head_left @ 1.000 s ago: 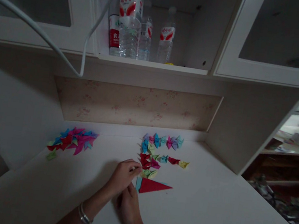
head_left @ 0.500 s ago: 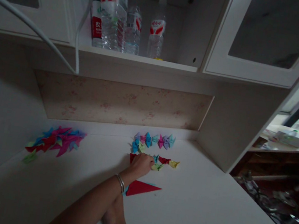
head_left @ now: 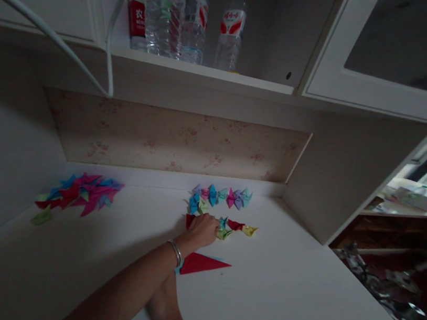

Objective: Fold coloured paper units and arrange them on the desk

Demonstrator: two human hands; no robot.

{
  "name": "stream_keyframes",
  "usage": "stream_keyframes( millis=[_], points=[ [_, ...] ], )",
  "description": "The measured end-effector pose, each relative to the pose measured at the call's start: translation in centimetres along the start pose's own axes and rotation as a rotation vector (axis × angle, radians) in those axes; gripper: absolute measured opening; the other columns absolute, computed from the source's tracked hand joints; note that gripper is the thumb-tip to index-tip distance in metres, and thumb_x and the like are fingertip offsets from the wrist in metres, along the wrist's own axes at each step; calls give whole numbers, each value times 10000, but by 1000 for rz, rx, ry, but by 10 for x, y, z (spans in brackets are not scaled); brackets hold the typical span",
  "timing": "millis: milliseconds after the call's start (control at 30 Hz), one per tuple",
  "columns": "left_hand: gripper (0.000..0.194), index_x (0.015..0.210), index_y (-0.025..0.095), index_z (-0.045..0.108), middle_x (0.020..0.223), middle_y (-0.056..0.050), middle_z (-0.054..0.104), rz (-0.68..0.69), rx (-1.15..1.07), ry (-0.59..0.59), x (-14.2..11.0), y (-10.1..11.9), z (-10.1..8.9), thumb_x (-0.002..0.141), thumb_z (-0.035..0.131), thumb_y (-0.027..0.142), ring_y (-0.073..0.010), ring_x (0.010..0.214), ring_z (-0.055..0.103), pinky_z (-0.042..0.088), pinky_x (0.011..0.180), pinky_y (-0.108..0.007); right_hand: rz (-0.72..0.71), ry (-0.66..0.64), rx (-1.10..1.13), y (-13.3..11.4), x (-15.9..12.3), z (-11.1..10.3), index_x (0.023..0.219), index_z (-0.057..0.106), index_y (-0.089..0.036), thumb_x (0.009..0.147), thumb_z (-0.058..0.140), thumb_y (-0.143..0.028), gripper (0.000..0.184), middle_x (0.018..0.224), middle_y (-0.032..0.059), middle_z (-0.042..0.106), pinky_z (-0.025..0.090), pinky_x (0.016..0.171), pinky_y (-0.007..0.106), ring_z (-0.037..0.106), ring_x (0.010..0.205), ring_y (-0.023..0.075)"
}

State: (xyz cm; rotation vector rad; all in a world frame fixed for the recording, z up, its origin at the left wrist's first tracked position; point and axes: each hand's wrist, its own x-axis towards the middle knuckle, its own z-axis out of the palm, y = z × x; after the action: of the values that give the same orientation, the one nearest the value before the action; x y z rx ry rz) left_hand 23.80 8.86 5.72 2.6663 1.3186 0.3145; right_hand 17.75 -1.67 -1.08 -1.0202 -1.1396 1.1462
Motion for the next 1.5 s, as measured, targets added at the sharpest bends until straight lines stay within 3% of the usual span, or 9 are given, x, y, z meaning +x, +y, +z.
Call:
stream_keyframes(
  millis=[200, 467, 633, 733, 900, 1067, 1233, 1367, 1500],
  points=[
    [271, 876, 199, 730, 951, -104, 727, 13, -19, 25, -1, -1, 0, 837, 463, 174, -215, 945, 635, 475, 826, -311, -57, -33, 60, 2, 0, -1, 1051, 640, -201, 845, 546, -403, 304, 1128, 87, 659, 464, 890, 377, 586, 1036, 252],
    [245, 784, 198, 719, 885, -71, 726, 37, -173, 140, -17, -11, -18, 836, 479, 200, -196, 891, 634, 455, 794, -270, 73, 16, 46, -6, -3, 6, 755, 666, -170, 829, 492, -396, 294, 703, 54, 682, 475, 618, 293, 615, 717, 221],
    [244, 827, 209, 700, 858, -24, 724, 4, -307, 229, -62, -44, -38, 848, 458, 234, -147, 765, 634, 452, 723, -223, 174, 47, 40, 3, -1, 8, 754, 607, -179, 825, 504, -433, 283, 517, -40, 523, 335, 425, 207, 454, 446, 118],
    [237, 837, 187, 690, 814, -24, 720, -136, -562, 323, -97, -79, -41, 831, 474, 285, -148, 666, 618, 457, 632, -228, 168, 29, 70, 5, 0, 9, 745, 564, -186, 837, 506, -471, 305, 523, -72, 431, 263, 384, 188, 371, 409, 84],
    [211, 784, 180, 681, 785, -33, 705, -366, -828, 420, -163, -129, -31, 775, 550, 346, -195, 762, 628, 453, 707, -266, 169, -11, 18, 1, -4, 8, 763, 554, -197, 849, 492, -544, 363, 491, -86, 363, 224, 377, 189, 332, 403, 82],
    [215, 722, 178, 638, 697, -4, 633, -473, -932, 374, -208, -156, -16, 748, 556, 375, -182, 695, 571, 417, 658, -262, 139, -23, -114, -1, -7, 8, 776, 571, -185, 853, 494, -543, 374, 533, -75, 385, 250, 407, 197, 351, 434, 82],
    [235, 675, 175, 576, 606, 49, 491, -508, -976, 269, -217, -169, -12, 749, 544, 396, -136, 607, 460, 331, 568, -234, 106, -70, -247, 3, -10, 9, 782, 594, -178, 868, 492, -500, 348, 577, -55, 436, 287, 447, 207, 388, 478, 89],
    [254, 564, 190, 470, 530, 77, 350, -528, -994, 282, -214, -172, -11, 745, 519, 363, -114, 540, 374, 265, 518, -235, 161, -80, -257, -6, 7, 25, 784, 596, -183, 862, 484, -497, 343, 603, -41, 483, 284, 418, 209, 386, 447, 87],
    [174, 586, 175, 521, 554, 53, 444, -520, -1004, 287, -214, -176, -8, 728, 482, 269, -130, 587, 434, 300, 552, -240, 27, -164, -311, -45, 45, 72, 852, 607, -196, 879, 466, -457, 298, 697, -22, 566, 358, 453, 209, 462, 491, 98]
  ],
)
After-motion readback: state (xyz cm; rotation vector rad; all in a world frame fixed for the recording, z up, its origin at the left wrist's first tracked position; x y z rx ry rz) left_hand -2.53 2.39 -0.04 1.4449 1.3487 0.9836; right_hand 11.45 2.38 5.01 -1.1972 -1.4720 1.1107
